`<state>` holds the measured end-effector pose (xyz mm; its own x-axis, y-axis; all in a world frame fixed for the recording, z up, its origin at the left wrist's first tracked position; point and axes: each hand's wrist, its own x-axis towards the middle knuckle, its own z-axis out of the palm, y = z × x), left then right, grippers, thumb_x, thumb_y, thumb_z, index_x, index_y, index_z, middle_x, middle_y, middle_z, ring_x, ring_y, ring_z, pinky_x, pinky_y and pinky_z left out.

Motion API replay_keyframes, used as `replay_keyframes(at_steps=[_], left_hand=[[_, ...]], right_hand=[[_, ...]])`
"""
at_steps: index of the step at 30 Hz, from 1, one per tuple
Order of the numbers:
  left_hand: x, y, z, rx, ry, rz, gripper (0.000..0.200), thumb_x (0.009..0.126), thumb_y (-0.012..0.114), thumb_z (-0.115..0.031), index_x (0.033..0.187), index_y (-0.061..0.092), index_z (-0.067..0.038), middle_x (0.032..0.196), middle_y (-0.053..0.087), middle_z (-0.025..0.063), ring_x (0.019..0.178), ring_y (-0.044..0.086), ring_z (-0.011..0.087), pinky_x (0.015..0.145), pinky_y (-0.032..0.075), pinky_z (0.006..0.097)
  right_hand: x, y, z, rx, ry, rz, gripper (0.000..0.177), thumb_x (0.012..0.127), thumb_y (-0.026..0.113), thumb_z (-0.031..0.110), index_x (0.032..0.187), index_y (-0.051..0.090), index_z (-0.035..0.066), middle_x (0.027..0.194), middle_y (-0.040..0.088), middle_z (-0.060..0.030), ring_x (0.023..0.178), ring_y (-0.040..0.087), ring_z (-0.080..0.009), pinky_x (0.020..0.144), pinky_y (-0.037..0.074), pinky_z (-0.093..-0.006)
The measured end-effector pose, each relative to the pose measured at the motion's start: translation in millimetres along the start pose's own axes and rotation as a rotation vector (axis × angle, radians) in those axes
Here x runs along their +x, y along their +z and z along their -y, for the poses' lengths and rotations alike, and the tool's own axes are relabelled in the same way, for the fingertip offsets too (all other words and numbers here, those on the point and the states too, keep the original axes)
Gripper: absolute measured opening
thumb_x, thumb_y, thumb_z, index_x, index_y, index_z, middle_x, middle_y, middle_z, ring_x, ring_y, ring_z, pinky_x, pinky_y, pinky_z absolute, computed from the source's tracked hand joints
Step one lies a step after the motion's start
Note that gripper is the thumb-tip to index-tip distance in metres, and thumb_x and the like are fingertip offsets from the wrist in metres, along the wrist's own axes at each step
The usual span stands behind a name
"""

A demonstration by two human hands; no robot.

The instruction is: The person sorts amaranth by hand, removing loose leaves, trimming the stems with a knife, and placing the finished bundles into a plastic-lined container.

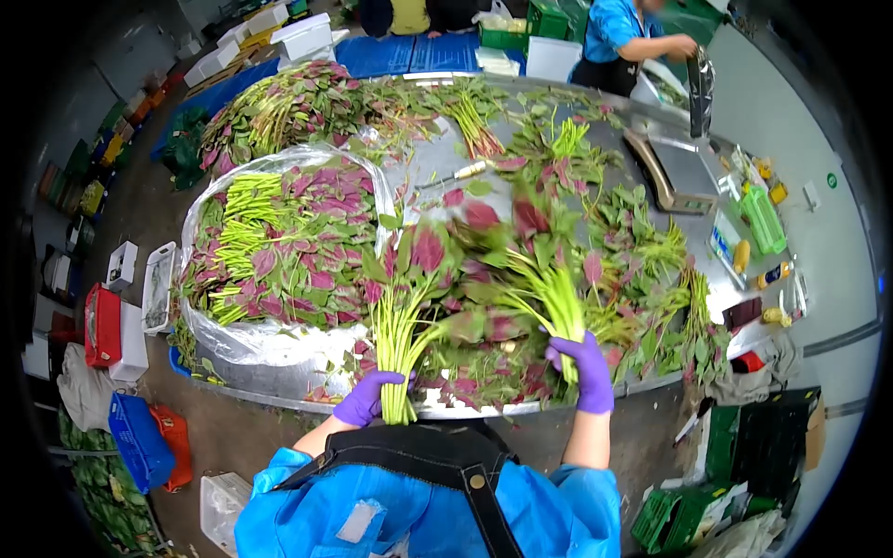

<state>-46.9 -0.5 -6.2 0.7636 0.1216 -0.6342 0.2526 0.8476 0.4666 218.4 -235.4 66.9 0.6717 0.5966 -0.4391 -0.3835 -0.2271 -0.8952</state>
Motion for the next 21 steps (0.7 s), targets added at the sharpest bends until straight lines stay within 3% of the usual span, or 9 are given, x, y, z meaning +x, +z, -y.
replay_keyframes(at_steps=[4,6,9,12,14,15,16,19,21], left_hand=[[12,-20,14,-0.101,0.02,-0.015,0.042,0.072,0.06,-0.007,0.112,0.049,0.001,0.091,0.059,0.0091,0.079,0.059,0.0187,0.074,0.049,0.029],[12,-20,16,-0.133,-0.004,-0.012,0.044,0.072,0.059,-0.005,0.115,0.047,0.0,0.091,0.058,0.0092,0.079,0.058,0.0194,0.074,0.049,0.0293],[14,-8,18,-0.375,0.134,0.191,0.045,0.074,0.057,-0.003,0.116,0.045,-0.001,0.092,0.057,0.0097,0.078,0.058,0.0214,0.074,0.049,0.031],[18,5,19,-0.13,0.122,0.076,0.039,0.075,0.059,-0.01,0.111,0.047,0.0,0.092,0.057,0.0095,0.087,0.058,0.022,0.077,0.048,0.0332],[24,7,19,-0.232,-0.131,0.301,0.042,0.081,0.054,-0.005,0.121,0.042,-0.001,0.111,0.054,0.0145,0.102,0.056,0.0246,0.085,0.048,0.0367],[21,12,21,-0.18,-0.099,0.228,0.042,0.082,0.053,-0.006,0.122,0.041,0.0,0.113,0.054,0.0148,0.103,0.055,0.0246,0.087,0.047,0.038],[19,14,25,-0.128,-0.069,0.156,0.042,0.084,0.052,-0.007,0.123,0.04,0.001,0.115,0.053,0.0151,0.105,0.054,0.0247,0.089,0.046,0.0392],[22,10,34,-0.18,-0.123,0.179,0.044,0.085,0.052,-0.009,0.125,0.038,0.002,0.117,0.052,0.0144,0.104,0.055,0.0246,0.088,0.047,0.0388],[26,18,36,-0.149,-0.131,0.181,0.042,0.085,0.052,-0.008,0.123,0.04,0.002,0.114,0.054,0.0135,0.103,0.055,0.0231,0.087,0.047,0.0369]], right_hand=[[2,-14,26,0.512,-0.383,-0.088,0.041,0.075,0.056,0.015,0.112,0.051,-0.003,0.06,0.055,-0.0041,0.045,0.047,-0.0097,0.042,0.035,-0.0198],[3,2,32,0.294,-0.301,-0.17,0.04,0.076,0.057,0.017,0.111,0.052,-0.002,0.061,0.055,-0.0037,0.046,0.047,-0.0095,0.043,0.036,-0.0204],[-11,50,22,0.11,-0.119,0.058,0.039,0.076,0.06,0.017,0.11,0.053,-0.002,0.065,0.06,-0.0073,0.054,0.056,-0.0122,0.051,0.045,-0.0214],[-26,100,-23,0.217,0.16,0.251,0.039,0.079,0.061,0.02,0.109,0.052,-0.003,0.077,0.064,-0.0119,0.064,0.062,-0.0179,0.061,0.05,-0.0267],[-22,122,-78,0.207,0.263,0.432,0.044,0.081,0.061,0.026,0.115,0.051,0.0,0.093,0.063,-0.0067,0.082,0.06,-0.0136,0.071,0.049,-0.0262],[-17,123,-94,-0.258,0.335,0.372,0.045,0.083,0.06,0.029,0.117,0.051,0.001,0.101,0.061,-0.0046,0.087,0.057,-0.0112,0.075,0.046,-0.0254],[-18,129,-110,-0.018,0.253,0.329,0.046,0.083,0.06,0.032,0.117,0.052,0.002,0.103,0.06,-0.0043,0.086,0.056,-0.0115,0.077,0.044,-0.0273],[-15,126,-130,-0.051,0.32,0.314,0.046,0.084,0.058,0.032,0.118,0.051,0.001,0.105,0.058,-0.0057,0.089,0.055,-0.0161,0.081,0.042,-0.0308],[-9,126,-149,-0.784,-0.309,0.19,0.059,0.078,0.061,0.043,0.114,0.051,-0.002,0.107,0.054,-0.014,0.091,0.053,-0.0249,0.082,0.042,-0.0337]])
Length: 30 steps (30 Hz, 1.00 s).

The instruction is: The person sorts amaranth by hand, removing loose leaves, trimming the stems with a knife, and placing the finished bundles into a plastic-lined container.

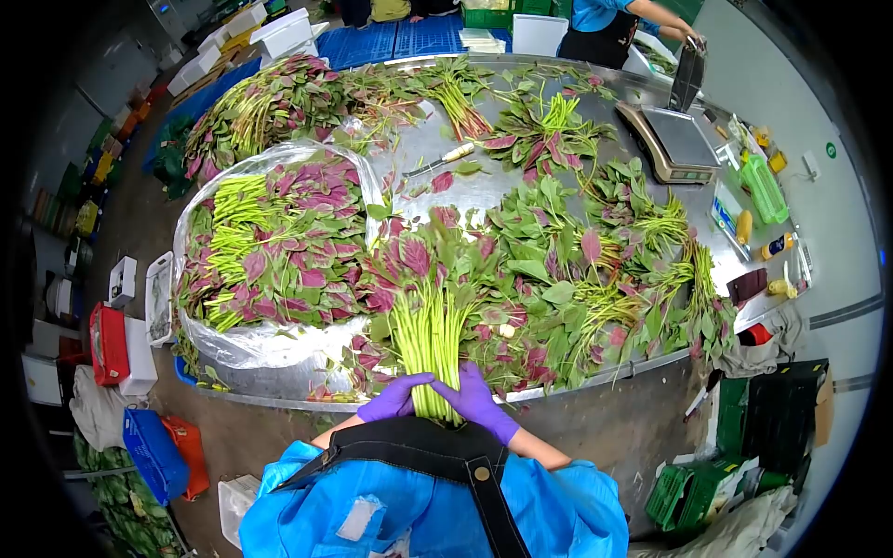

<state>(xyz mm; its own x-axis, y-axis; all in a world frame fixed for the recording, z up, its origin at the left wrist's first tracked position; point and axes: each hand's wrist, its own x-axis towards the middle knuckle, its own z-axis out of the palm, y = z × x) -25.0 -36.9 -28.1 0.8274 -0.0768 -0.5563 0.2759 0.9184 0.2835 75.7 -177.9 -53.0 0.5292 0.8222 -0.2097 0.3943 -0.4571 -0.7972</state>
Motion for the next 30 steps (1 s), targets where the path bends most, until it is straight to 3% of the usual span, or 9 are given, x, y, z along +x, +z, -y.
replay_keyframes(at_steps=[7,12,15,17,19,23,25,27,30], left_hand=[[5,4,-3,0.033,0.014,0.025,0.039,0.082,0.051,-0.004,0.12,0.043,0.003,0.109,0.057,0.0138,0.099,0.057,0.0224,0.085,0.048,0.0376],[8,-13,-1,-0.156,-0.113,0.012,0.054,0.079,0.048,-0.007,0.129,0.032,0.004,0.122,0.048,0.0189,0.108,0.052,0.0296,0.093,0.042,0.0425],[15,-18,5,-0.209,-0.117,0.091,0.054,0.08,0.047,-0.007,0.13,0.031,0.004,0.122,0.047,0.0208,0.11,0.05,0.0307,0.096,0.04,0.0435],[25,-32,16,-0.193,-0.11,0.103,0.054,0.08,0.047,-0.009,0.13,0.03,0.003,0.124,0.045,0.022,0.112,0.048,0.032,0.096,0.039,0.046],[29,-40,22,-0.108,-0.078,0.044,0.055,0.08,0.048,-0.01,0.131,0.029,0.001,0.125,0.044,0.022,0.112,0.048,0.0337,0.095,0.039,0.0481],[27,-38,17,-0.306,-0.066,0.305,0.061,0.08,0.052,-0.016,0.132,0.027,0.002,0.123,0.044,0.0235,0.11,0.049,0.0338,0.093,0.041,0.0468],[31,-42,16,-0.251,-0.07,0.355,0.072,0.075,0.056,-0.023,0.134,0.023,0.002,0.128,0.039,0.0269,0.116,0.045,0.0354,0.096,0.037,0.0472],[26,-22,13,-0.273,-0.021,0.467,0.079,0.072,0.058,-0.028,0.135,0.021,0.003,0.132,0.034,0.0281,0.12,0.04,0.0361,0.099,0.034,0.048],[27,-20,16,-0.272,-0.056,0.419,0.082,0.07,0.06,-0.03,0.136,0.021,0.001,0.134,0.033,0.027,0.121,0.038,0.038,0.1,0.032,0.048]], right_hand=[[-7,-16,11,0.319,0.174,-0.081,0.047,0.079,0.064,0.032,0.106,0.053,-0.005,0.102,0.054,-0.0169,0.095,0.054,-0.0258,0.082,0.042,-0.0334],[-12,-43,23,1.42,0.581,-0.007,0.037,0.087,0.053,0.03,0.107,0.057,-0.001,0.088,0.062,-0.0071,0.078,0.059,-0.0157,0.074,0.045,-0.0273],[-6,-6,-17,0.679,0.514,-0.016,0.035,0.087,0.054,0.027,0.106,0.056,-0.002,0.098,0.06,-0.0121,0.091,0.056,-0.0226,0.083,0.041,-0.0351],[-5,4,-11,0.074,0.006,-0.205,0.042,0.084,0.056,0.035,0.102,0.058,-0.003,0.105,0.054,-0.0186,0.097,0.049,-0.0286,0.086,0.038,-0.0367],[-1,-3,7,-0.405,-0.118,-0.364,0.041,0.082,0.059,0.033,0.105,0.057,0.0,0.104,0.055,-0.018,0.1,0.048,-0.0298,0.089,0.035,-0.0371],[8,-16,0,-0.436,-0.153,-0.274,0.044,0.079,0.063,0.029,0.112,0.054,0.002,0.11,0.053,-0.0177,0.093,0.051,-0.0251,0.083,0.041,-0.0347],[33,-72,29,0.245,0.368,0.072,0.055,0.078,0.063,0.036,0.118,0.048,0.002,0.105,0.055,-0.0154,0.091,0.057,-0.0235,0.076,0.045,-0.0347],[58,-74,17,0.071,0.162,-0.417,0.045,0.075,0.067,0.03,0.11,0.055,0.004,0.094,0.059,-0.0121,0.071,0.059,-0.0191,0.064,0.047,-0.0303],[99,-59,-10,0.1,-0.096,-0.616,0.03,0.073,0.068,0.021,0.096,0.06,0.003,0.08,0.061,-0.0099,0.063,0.057,-0.0192,0.06,0.047,-0.031]])
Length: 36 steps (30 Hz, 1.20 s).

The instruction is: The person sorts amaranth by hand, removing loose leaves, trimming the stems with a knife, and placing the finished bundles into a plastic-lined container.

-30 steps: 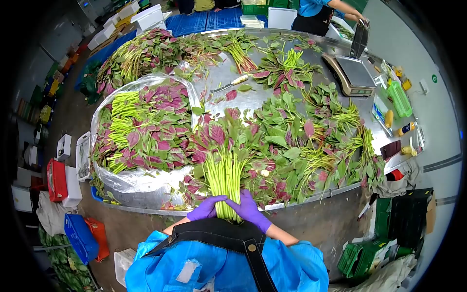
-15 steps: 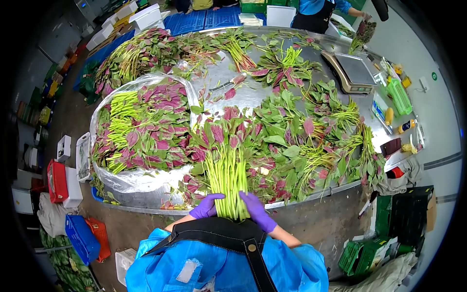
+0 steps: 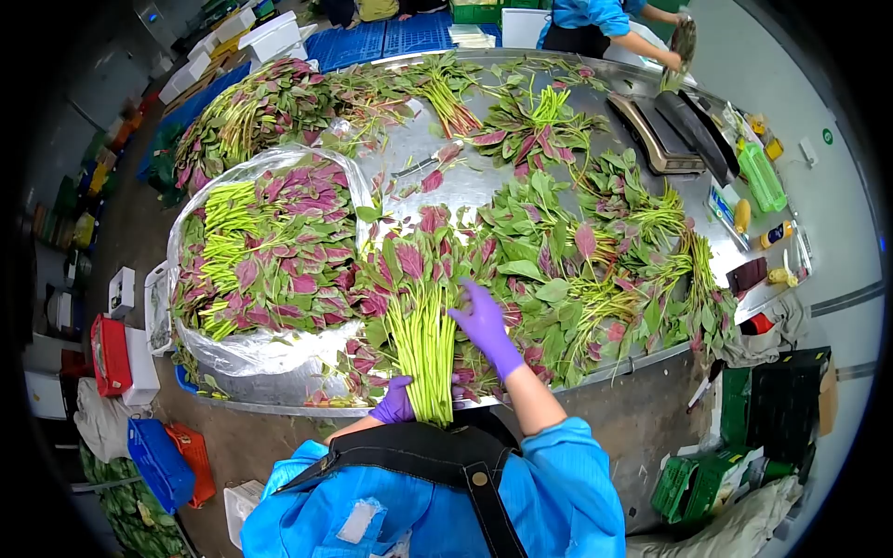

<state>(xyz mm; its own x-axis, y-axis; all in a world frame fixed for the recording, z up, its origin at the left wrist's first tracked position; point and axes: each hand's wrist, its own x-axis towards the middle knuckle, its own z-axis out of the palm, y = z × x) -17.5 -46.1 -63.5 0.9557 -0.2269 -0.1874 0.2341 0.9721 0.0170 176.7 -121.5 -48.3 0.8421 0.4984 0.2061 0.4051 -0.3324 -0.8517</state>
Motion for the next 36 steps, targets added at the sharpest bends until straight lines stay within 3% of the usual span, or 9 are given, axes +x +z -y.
replay_keyframes(at_steps=[9,10,12,15,21,27,31,33,36], left_hand=[[-5,-20,0,-0.016,0.023,-0.1,0.077,0.069,0.059,-0.027,0.134,0.026,0.001,0.125,0.044,0.0252,0.105,0.051,0.0365,0.093,0.04,0.047],[-5,-19,0,-0.017,0.028,-0.097,0.077,0.069,0.059,-0.027,0.134,0.026,0.001,0.125,0.044,0.0252,0.105,0.051,0.0365,0.093,0.04,0.047],[-5,-17,1,-0.026,0.031,-0.076,0.076,0.07,0.058,-0.026,0.134,0.026,0.001,0.127,0.042,0.026,0.106,0.051,0.0367,0.094,0.039,0.0466],[-4,-11,1,-0.037,0.026,-0.059,0.076,0.071,0.057,-0.026,0.134,0.026,0.001,0.127,0.042,0.0263,0.107,0.05,0.0367,0.094,0.039,0.0462],[-6,-23,1,0.029,0.031,-0.093,0.076,0.071,0.056,-0.027,0.136,0.025,-0.002,0.132,0.037,0.0244,0.11,0.048,0.0384,0.092,0.04,0.05],[-8,-27,0,0.031,0.014,-0.105,0.076,0.07,0.057,-0.027,0.134,0.026,0.001,0.127,0.041,0.0258,0.11,0.049,0.037,0.094,0.039,0.0477],[-3,2,-3,0.014,0.031,-0.076,0.075,0.07,0.057,-0.025,0.132,0.027,0.004,0.124,0.044,0.0267,0.111,0.048,0.0364,0.097,0.037,0.0457],[-9,4,-7,0.039,0.013,-0.108,0.072,0.071,0.055,-0.021,0.132,0.026,0.004,0.124,0.044,0.0259,0.113,0.046,0.0367,0.099,0.035,0.0459],[-19,11,-13,0.059,0.004,-0.257,0.067,0.073,0.052,-0.012,0.133,0.025,0.004,0.13,0.039,0.0246,0.12,0.041,0.0346,0.103,0.03,0.0455]], right_hand=[[-24,-72,23,0.438,0.421,1.502,0.01,0.074,0.062,0.008,0.084,0.063,0.005,0.073,0.062,-0.0019,0.069,0.058,-0.0106,0.06,0.047,-0.0244],[-21,-70,12,0.362,0.184,1.208,0.018,0.076,0.06,0.006,0.094,0.062,0.005,0.074,0.062,-0.0025,0.067,0.056,-0.009,0.06,0.046,-0.0222],[-7,-49,6,0.444,0.491,0.598,0.028,0.075,0.061,0.008,0.103,0.061,0.007,0.075,0.061,-0.0011,0.066,0.055,-0.0098,0.06,0.046,-0.0237],[19,-17,-7,0.471,0.452,0.528,0.032,0.074,0.062,0.012,0.106,0.06,0.008,0.074,0.06,-0.0029,0.065,0.055,-0.0124,0.06,0.045,-0.0263],[7,-2,-16,-0.139,-0.301,0.389,0.019,0.078,0.06,0.018,0.094,0.061,0.006,0.069,0.057,-0.0101,0.062,0.056,-0.021,0.058,0.045,-0.0315],[-25,-66,-18,0.138,0.012,1.546,0.024,0.08,0.061,0.027,0.093,0.061,0.006,0.076,0.062,-0.0087,0.067,0.06,-0.021,0.061,0.047,-0.0318],[-15,-63,31,-0.577,0.139,1.276,0.035,0.081,0.06,0.036,0.096,0.06,0.005,0.079,0.062,-0.0054,0.07,0.059,-0.0147,0.062,0.047,-0.0286],[-20,-42,19,0.078,0.745,1.266,0.04,0.082,0.058,0.041,0.098,0.06,0.004,0.083,0.063,-0.0034,0.072,0.058,-0.0117,0.062,0.048,-0.0271],[-51,-18,8,0.399,0.789,1.043,0.041,0.085,0.055,0.041,0.1,0.06,0.003,0.089,0.063,-0.004,0.077,0.059,-0.0119,0.069,0.047,-0.0256]])
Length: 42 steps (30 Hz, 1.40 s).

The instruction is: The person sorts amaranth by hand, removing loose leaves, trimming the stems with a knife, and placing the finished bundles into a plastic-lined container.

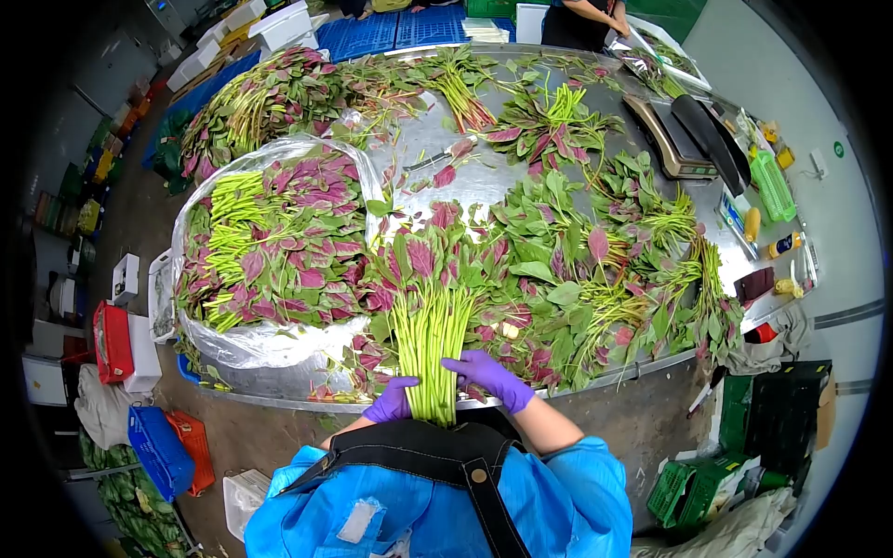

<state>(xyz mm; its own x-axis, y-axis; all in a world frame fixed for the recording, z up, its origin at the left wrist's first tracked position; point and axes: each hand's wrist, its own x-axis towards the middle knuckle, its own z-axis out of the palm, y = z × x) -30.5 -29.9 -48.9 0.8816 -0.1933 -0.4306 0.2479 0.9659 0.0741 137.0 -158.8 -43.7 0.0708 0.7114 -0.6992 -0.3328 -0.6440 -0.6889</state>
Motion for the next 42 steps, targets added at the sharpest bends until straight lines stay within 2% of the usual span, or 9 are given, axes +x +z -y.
replay_keyframes(at_steps=[7,13,18,21,25,28,32,35,42], left_hand=[[-2,0,1,-0.062,0.04,0.122,0.07,0.071,0.055,-0.014,0.133,0.027,0.002,0.134,0.035,0.0215,0.123,0.037,0.0321,0.104,0.028,0.0444],[3,-6,5,-0.001,0.051,0.064,0.062,0.073,0.053,-0.003,0.131,0.031,0.002,0.128,0.042,0.0188,0.117,0.045,0.0304,0.099,0.037,0.0427],[2,2,6,0.028,-0.025,-0.093,0.058,0.078,0.049,-0.001,0.132,0.029,0.001,0.123,0.046,0.018,0.113,0.049,0.0299,0.096,0.04,0.0433],[5,8,11,0.069,0.074,-0.057,0.057,0.077,0.052,-0.003,0.13,0.031,0.003,0.122,0.048,0.0179,0.111,0.05,0.0283,0.094,0.041,0.0432],[9,-11,12,0.038,0.044,-0.056,0.056,0.074,0.055,-0.006,0.126,0.037,0.007,0.121,0.049,0.0176,0.108,0.051,0.0273,0.093,0.042,0.0418],[9,-16,13,-0.008,0.06,0.002,0.055,0.073,0.055,-0.006,0.123,0.039,0.008,0.114,0.052,0.0179,0.103,0.053,0.0263,0.092,0.044,0.04],[9,-18,14,-0.117,0.117,0.145,0.05,0.071,0.057,-0.007,0.117,0.045,0.008,0.1,0.054,0.0148,0.094,0.056,0.0255,0.089,0.045,0.0387],[13,-21,15,-0.099,0.144,0.138,0.048,0.07,0.058,-0.005,0.115,0.045,0.006,0.1,0.055,0.014,0.092,0.056,0.0257,0.088,0.046,0.0383],[16,-12,16,0.108,0.015,-0.133,0.052,0.073,0.052,0.0,0.123,0.04,0.001,0.111,0.055,0.0166,0.099,0.055,0.0282,0.09,0.044,0.0424]], right_hand=[[-39,24,6,1.03,-0.209,0.086,0.035,0.087,0.051,0.026,0.108,0.052,-0.002,0.1,0.059,-0.0122,0.086,0.061,-0.0228,0.076,0.051,-0.0375],[-29,33,-6,0.71,-0.219,-0.148,0.029,0.084,0.057,0.014,0.11,0.054,0.0,0.096,0.061,-0.006,0.081,0.061,-0.0163,0.074,0.049,-0.0281],[-6,43,-17,0.262,-0.349,-0.335,0.034,0.086,0.058,0.024,0.111,0.056,0.001,0.093,0.061,-0.0066,0.079,0.058,-0.0115,0.067,0.048,-0.0258],[-26,37,0,0.464,-0.134,-0.35,0.032,0.087,0.055,0.026,0.106,0.058,0.0,0.094,0.061,-0.0074,0.083,0.058,-0.012,0.066,0.049,-0.0257],[-25,35,-12,0.85,-0.387,-0.399,0.028,0.083,0.055,0.025,0.096,0.06,0.0,0.086,0.062,-0.0075,0.068,0.06,-0.0145,0.066,0.05,-0.0253],[-32,34,-7,0.839,-0.374,-0.512,0.031,0.081,0.059,0.022,0.098,0.059,-0.003,0.085,0.063,-0.0084,0.061,0.057,-0.0122,0.058,0.047,-0.0246],[-49,10,6,0.809,-0.476,-0.693,0.015,0.077,0.063,0.018,0.083,0.059,0.005,0.055,0.045,0.0012,0.041,0.04,-0.0073,0.041,0.033,-0.022],[-40,0,-2,0.818,-0.573,-0.844,0.018,0.078,0.064,0.018,0.087,0.06,0.004,0.057,0.048,0.0028,0.042,0.039,-0.0055,0.04,0.031,-0.0193],[18,34,-1,0.369,-0.547,-0.706,0.033,0.075,0.067,0.008,0.103,0.052,0.003,0.074,0.056,-0.0012,0.058,0.051,-0.0057,0.048,0.042,-0.0199]])
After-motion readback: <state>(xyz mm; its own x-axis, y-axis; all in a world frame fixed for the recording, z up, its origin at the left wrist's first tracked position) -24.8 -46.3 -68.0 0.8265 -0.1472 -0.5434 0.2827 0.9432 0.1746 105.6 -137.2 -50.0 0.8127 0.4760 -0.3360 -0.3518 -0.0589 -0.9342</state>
